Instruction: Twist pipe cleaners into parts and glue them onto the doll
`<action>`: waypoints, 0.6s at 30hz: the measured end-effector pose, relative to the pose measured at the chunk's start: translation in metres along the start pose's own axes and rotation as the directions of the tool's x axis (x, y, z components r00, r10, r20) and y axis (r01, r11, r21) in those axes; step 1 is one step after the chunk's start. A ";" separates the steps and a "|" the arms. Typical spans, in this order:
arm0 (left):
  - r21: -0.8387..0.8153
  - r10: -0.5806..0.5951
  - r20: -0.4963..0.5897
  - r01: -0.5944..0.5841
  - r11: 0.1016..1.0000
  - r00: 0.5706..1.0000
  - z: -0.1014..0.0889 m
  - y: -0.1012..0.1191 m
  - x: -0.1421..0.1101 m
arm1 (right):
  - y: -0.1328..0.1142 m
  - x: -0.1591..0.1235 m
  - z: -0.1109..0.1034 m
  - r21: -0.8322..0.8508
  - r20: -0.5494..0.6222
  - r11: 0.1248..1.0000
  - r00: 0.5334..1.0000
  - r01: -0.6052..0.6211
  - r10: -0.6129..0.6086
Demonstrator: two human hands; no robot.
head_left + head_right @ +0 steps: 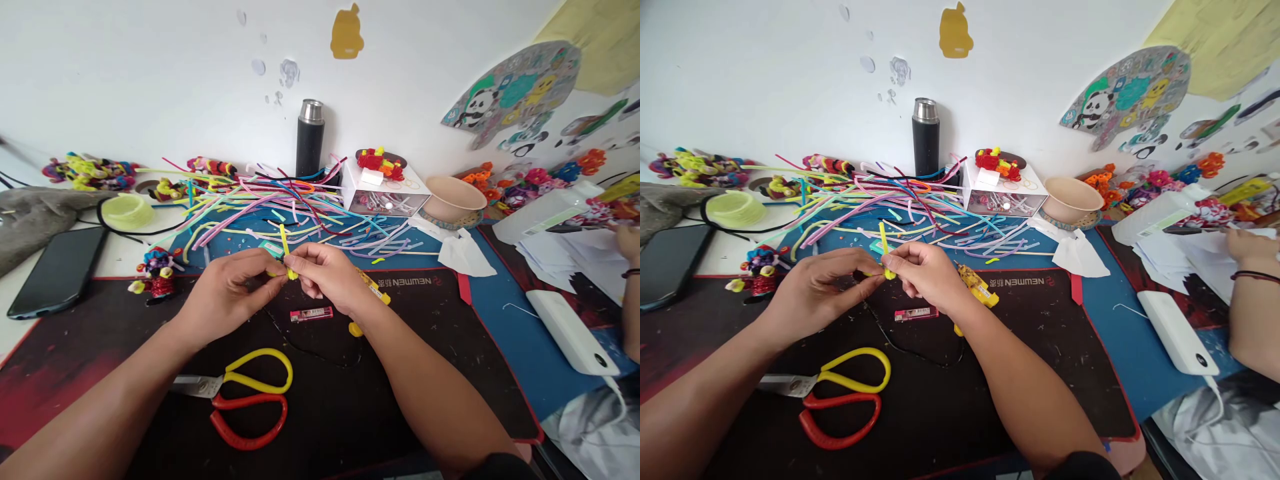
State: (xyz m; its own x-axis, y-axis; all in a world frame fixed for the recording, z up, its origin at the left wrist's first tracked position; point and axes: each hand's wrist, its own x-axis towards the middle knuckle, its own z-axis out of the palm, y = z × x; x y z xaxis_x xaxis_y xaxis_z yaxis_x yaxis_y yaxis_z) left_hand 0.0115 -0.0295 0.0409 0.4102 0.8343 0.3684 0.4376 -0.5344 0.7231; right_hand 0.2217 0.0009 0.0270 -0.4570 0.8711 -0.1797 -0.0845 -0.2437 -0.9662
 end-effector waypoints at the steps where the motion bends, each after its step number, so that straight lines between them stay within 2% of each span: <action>1: 0.006 -0.001 -0.013 0.001 1.000 1.000 0.000 0.002 0.001 | 0.000 0.000 0.000 0.018 0.004 1.000 1.000 -0.016 0.016; 6: 0.046 -0.079 -0.063 0.082 0.996 0.995 -0.001 0.011 0.003 | 0.003 0.002 0.002 0.106 0.035 0.990 0.996 -0.088 0.085; 12: 0.030 -0.157 -0.160 0.164 0.986 0.974 -0.001 0.008 0.001 | 0.006 0.003 0.004 0.155 0.077 0.983 0.993 -0.100 0.089; 15: -0.093 -0.278 -0.186 0.264 0.960 0.942 -0.005 0.004 0.002 | 0.004 0.002 0.005 0.091 0.041 0.994 0.998 -0.061 0.057; 18: -0.278 -0.439 -0.144 0.389 0.878 0.887 -0.009 -0.002 0.006 | 0.001 0.002 0.004 -0.051 -0.061 0.996 0.995 0.074 -0.077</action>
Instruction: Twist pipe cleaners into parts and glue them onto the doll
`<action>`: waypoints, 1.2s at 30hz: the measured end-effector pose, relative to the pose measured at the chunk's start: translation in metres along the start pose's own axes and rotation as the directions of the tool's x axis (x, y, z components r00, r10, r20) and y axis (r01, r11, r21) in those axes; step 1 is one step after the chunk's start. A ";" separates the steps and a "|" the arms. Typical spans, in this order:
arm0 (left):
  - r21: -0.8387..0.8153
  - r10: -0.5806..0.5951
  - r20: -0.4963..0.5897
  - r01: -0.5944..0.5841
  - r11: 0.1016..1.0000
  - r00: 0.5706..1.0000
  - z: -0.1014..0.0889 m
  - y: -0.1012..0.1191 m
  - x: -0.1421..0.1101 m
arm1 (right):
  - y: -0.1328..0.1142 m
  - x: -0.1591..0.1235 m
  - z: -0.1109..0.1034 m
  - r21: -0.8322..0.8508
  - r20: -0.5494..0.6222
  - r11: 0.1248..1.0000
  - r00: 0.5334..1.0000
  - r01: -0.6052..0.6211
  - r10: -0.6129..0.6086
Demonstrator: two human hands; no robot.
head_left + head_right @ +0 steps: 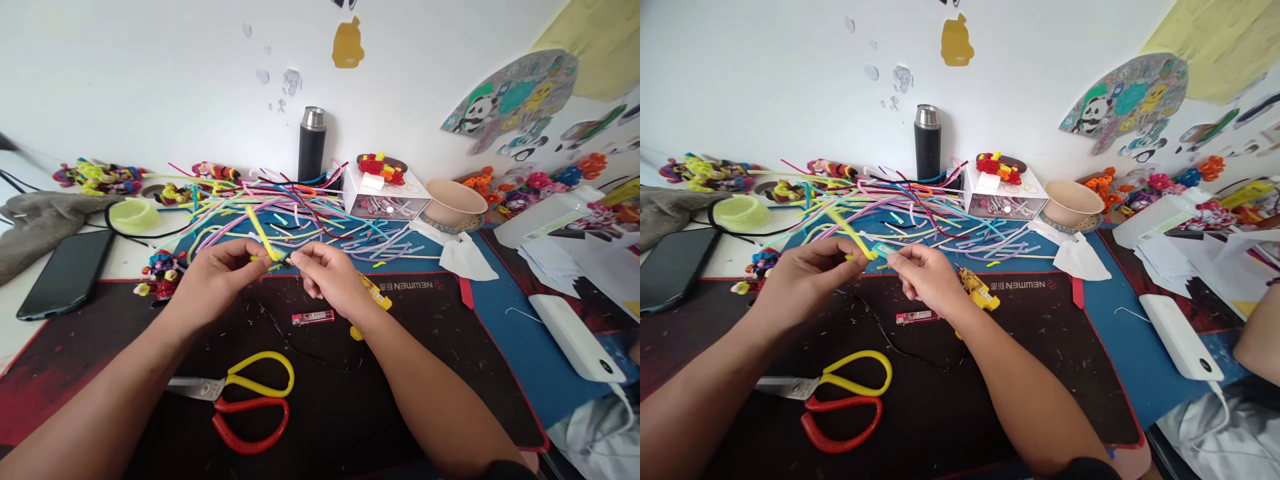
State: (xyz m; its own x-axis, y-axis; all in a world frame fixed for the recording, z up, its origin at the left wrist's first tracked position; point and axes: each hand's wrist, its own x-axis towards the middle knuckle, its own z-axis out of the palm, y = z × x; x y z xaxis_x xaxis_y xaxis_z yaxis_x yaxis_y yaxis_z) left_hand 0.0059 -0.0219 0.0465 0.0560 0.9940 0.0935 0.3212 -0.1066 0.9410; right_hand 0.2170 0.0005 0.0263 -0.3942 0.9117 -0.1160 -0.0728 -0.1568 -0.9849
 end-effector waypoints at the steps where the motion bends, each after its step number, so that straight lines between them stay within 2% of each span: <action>1: -0.050 -0.044 0.023 0.046 0.998 0.999 -0.001 -0.001 0.002 | 0.000 0.000 -0.001 -0.045 -0.028 0.997 0.998 0.057 -0.058; 4: -0.139 -0.102 0.109 0.117 0.983 0.989 -0.003 -0.006 0.008 | 0.001 -0.002 -0.002 -0.148 -0.042 0.972 0.981 0.180 -0.188; 10: -0.127 -0.104 0.225 0.135 0.983 0.969 -0.002 -0.006 0.008 | 0.004 -0.007 0.000 -0.408 0.041 0.870 0.958 0.277 -0.285; 16: -0.128 -0.126 0.276 0.166 0.978 0.953 -0.008 -0.008 0.008 | -0.001 -0.009 -0.001 -0.534 0.131 0.791 0.953 0.299 -0.272; 19: -0.100 -0.105 0.278 0.137 0.986 0.955 -0.010 -0.010 0.008 | 0.000 -0.008 -0.002 -0.566 0.132 0.763 0.948 0.313 -0.291; 24: 0.065 0.005 0.195 -0.018 0.998 0.981 -0.006 -0.002 0.002 | 0.005 -0.006 -0.002 -0.564 0.080 0.783 0.960 0.264 -0.267; 27: 0.225 0.163 0.140 -0.191 0.955 0.977 -0.002 0.002 -0.003 | 0.005 -0.006 -0.002 -0.490 0.070 0.847 0.978 0.204 -0.196; 31: 0.398 0.393 0.158 -0.423 0.814 0.906 0.001 -0.001 -0.005 | 0.003 -0.005 -0.001 -0.364 0.077 0.926 0.994 0.104 -0.081; 36: 0.615 0.594 0.228 -0.588 0.526 0.771 0.002 -0.011 -0.004 | 0.008 -0.003 -0.001 -0.229 0.100 0.973 0.995 0.035 -0.013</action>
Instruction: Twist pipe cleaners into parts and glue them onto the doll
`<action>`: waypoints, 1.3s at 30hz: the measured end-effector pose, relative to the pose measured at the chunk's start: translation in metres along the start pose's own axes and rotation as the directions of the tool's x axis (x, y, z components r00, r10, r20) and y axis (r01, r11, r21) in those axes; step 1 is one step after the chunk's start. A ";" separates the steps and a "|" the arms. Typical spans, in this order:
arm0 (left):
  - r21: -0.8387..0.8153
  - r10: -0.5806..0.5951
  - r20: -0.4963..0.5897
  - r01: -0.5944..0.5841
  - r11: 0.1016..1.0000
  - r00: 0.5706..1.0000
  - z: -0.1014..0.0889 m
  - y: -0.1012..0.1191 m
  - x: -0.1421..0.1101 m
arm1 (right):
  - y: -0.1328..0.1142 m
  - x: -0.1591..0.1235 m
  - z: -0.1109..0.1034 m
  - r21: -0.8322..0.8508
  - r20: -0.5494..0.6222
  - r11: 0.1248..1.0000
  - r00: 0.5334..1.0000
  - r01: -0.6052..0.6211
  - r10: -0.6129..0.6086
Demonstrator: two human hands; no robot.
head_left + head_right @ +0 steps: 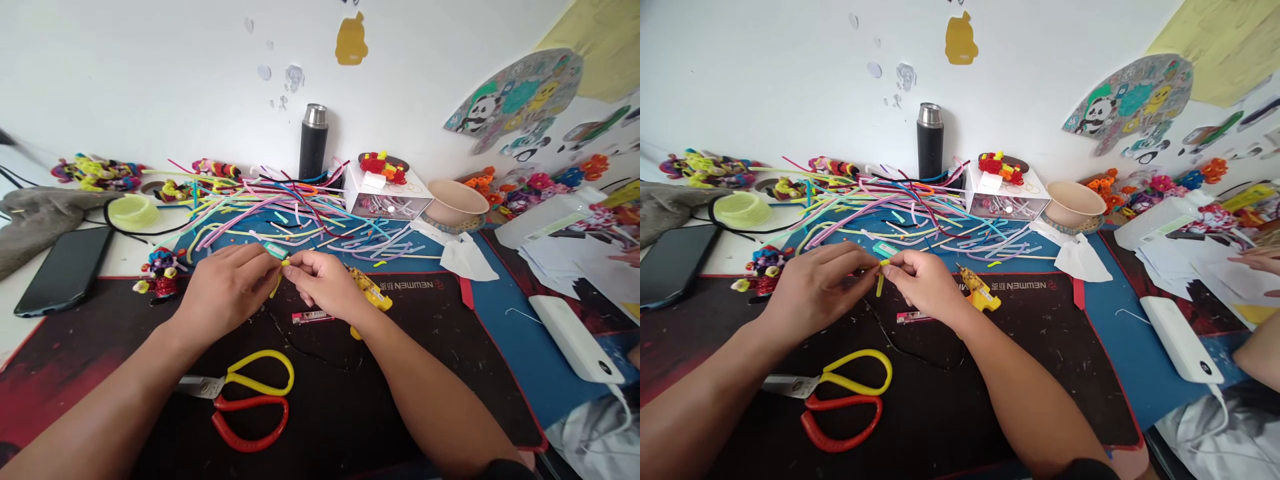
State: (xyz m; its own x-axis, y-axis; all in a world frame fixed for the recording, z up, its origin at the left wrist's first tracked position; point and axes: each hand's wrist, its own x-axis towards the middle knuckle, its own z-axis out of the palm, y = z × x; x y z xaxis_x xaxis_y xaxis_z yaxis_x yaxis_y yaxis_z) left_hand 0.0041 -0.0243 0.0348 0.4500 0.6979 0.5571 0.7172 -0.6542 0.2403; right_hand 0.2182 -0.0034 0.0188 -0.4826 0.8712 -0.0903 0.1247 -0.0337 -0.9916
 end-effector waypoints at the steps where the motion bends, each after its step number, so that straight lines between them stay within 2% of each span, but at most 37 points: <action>1: 0.049 0.037 -0.009 -0.036 0.998 0.999 0.001 -0.001 0.000 | 0.001 0.001 0.000 0.035 0.008 0.999 1.000 -0.003 0.002; 4: 0.113 0.117 -0.019 -0.114 0.987 0.993 0.001 -0.003 0.000 | 0.001 0.002 0.000 0.151 0.040 0.989 0.999 -0.006 0.000; 6: 0.057 0.118 -0.017 -0.117 0.992 0.993 0.000 -0.003 0.000 | 0.000 0.002 -0.002 0.184 0.056 0.983 0.998 -0.012 0.002; 10: -0.202 -0.016 0.028 0.021 0.979 0.999 0.000 -0.001 0.002 | -0.002 0.002 -0.004 0.185 0.056 0.982 0.998 -0.041 0.032; 12: -0.260 -0.060 0.046 0.070 0.963 0.997 0.000 -0.001 0.001 | -0.002 0.002 -0.004 0.196 0.056 0.979 0.997 -0.058 0.047; 15: -0.232 -0.043 0.045 0.052 0.971 0.998 0.001 -0.003 0.000 | -0.001 0.001 -0.004 0.231 0.062 0.970 0.996 -0.081 0.069; 20: -0.058 0.092 0.002 -0.092 0.994 0.996 0.001 -0.006 -0.001 | -0.003 0.001 -0.001 0.325 0.087 0.935 0.989 -0.140 0.118; 23: 0.009 0.118 -0.003 -0.118 0.993 0.993 0.001 -0.006 0.000 | -0.004 0.001 0.000 0.383 0.090 0.909 0.986 -0.162 0.138; 28: -0.091 0.064 0.026 -0.062 0.994 0.998 -0.001 -0.009 -0.002 | -0.005 0.000 0.001 0.414 0.097 0.893 0.985 -0.173 0.146; 35: -0.264 0.017 0.142 0.021 0.964 0.990 -0.016 -0.013 -0.002 | -0.006 0.000 0.001 0.413 0.088 0.895 0.985 -0.170 0.146; 39: -0.273 0.027 0.122 0.008 0.962 0.992 -0.016 -0.008 0.001 | -0.003 0.001 0.003 0.417 0.091 0.894 0.986 -0.166 0.141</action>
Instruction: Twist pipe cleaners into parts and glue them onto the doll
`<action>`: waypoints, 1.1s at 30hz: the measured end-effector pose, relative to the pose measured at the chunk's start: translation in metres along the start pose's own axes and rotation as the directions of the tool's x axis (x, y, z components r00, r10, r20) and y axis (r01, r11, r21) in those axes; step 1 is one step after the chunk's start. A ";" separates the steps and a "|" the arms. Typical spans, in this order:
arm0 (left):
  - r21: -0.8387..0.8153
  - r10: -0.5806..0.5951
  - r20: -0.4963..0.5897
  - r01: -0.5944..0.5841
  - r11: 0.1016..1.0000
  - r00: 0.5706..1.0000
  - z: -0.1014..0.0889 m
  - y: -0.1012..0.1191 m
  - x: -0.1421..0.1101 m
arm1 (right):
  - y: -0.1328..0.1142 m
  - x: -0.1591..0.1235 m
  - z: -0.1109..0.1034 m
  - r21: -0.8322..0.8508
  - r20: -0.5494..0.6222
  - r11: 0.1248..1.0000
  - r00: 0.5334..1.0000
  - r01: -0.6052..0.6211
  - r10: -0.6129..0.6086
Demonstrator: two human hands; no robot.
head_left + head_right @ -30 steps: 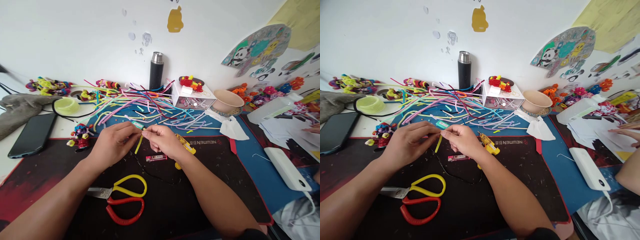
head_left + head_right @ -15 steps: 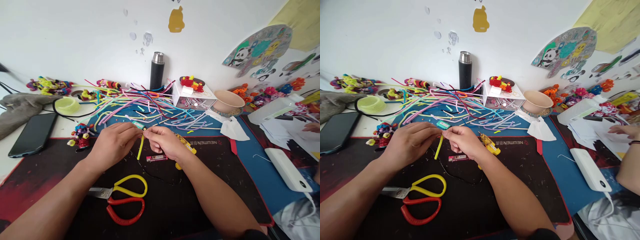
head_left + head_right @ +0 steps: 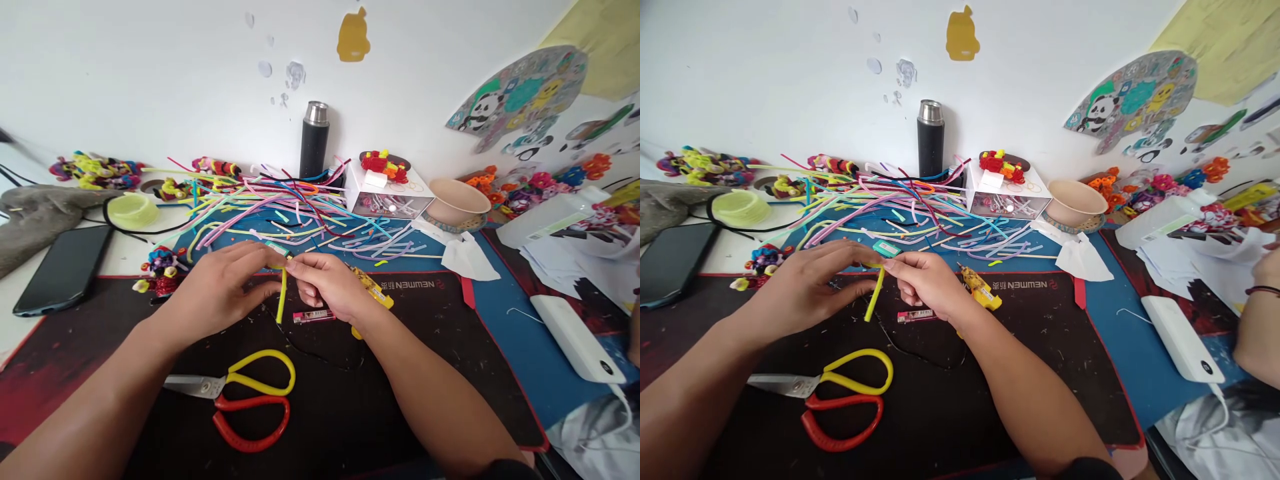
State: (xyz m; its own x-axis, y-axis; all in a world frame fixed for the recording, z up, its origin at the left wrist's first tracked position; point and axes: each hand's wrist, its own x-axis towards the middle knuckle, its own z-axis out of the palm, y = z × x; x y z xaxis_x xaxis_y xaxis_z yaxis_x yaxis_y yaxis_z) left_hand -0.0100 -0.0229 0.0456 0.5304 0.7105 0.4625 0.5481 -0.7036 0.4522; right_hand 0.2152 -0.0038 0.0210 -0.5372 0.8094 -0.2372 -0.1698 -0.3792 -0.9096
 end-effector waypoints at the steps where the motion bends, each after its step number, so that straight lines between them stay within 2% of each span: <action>1: -0.003 0.012 -0.011 -0.012 1.000 1.000 0.001 0.001 0.001 | 0.001 0.000 0.000 -0.002 0.004 1.000 1.000 0.000 0.000; 4: -0.053 0.030 -0.054 -0.033 0.998 0.998 0.004 0.004 0.003 | 0.003 0.001 0.000 -0.032 0.011 0.999 1.000 0.009 -0.008; 6: -0.112 -0.011 -0.070 0.003 0.994 0.997 0.005 0.005 0.004 | 0.003 0.001 -0.001 -0.067 0.017 0.997 1.000 0.025 -0.024; 8: -0.176 -0.119 -0.071 0.105 0.979 0.990 0.005 0.007 0.004 | 0.002 -0.001 -0.001 -0.115 0.027 0.992 0.999 0.045 -0.042; 11: -0.275 -0.321 -0.053 0.296 0.915 0.946 0.005 0.007 0.005 | 0.000 -0.003 0.000 -0.258 0.041 0.961 0.995 0.103 -0.095; 14: -0.366 -0.444 0.015 0.418 0.831 0.896 0.005 0.006 0.007 | 0.001 -0.004 0.001 -0.512 0.032 0.831 0.972 0.216 -0.233; 17: -0.414 -0.497 0.080 0.482 0.772 0.864 0.005 0.004 0.008 | 0.004 -0.004 0.003 -0.740 0.063 0.599 0.918 0.307 -0.392; 19: -0.430 -0.518 0.101 0.507 0.748 0.850 0.005 0.003 0.008 | 0.006 -0.004 0.003 -0.816 0.101 0.476 0.892 0.327 -0.440; 21: -0.449 -0.539 0.125 0.532 0.718 0.833 0.005 0.002 0.008 | 0.007 -0.004 0.002 -0.854 0.130 0.399 0.881 0.333 -0.456; 26: -0.558 -0.561 0.246 0.589 0.585 0.790 0.005 0.001 0.010 | 0.009 -0.004 0.000 -0.883 0.239 0.264 0.857 0.387 -0.457; 30: -0.592 -0.541 0.348 0.627 0.507 0.766 0.005 0.001 0.012 | 0.010 -0.003 -0.001 -0.880 0.301 0.208 0.840 0.427 -0.451; 33: -0.601 -0.547 0.331 0.619 0.506 0.769 0.005 -0.002 0.011 | 0.010 -0.003 0.000 -0.885 0.307 0.195 0.844 0.423 -0.439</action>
State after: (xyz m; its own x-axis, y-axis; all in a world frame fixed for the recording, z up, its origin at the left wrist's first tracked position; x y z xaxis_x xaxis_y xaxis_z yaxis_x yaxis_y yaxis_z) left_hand -0.0019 -0.0138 0.0465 0.3219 0.9357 -0.1444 0.2171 0.0755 0.9732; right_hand 0.2156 -0.0100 0.0126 -0.6330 0.7122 0.3036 0.4703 0.6652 -0.5800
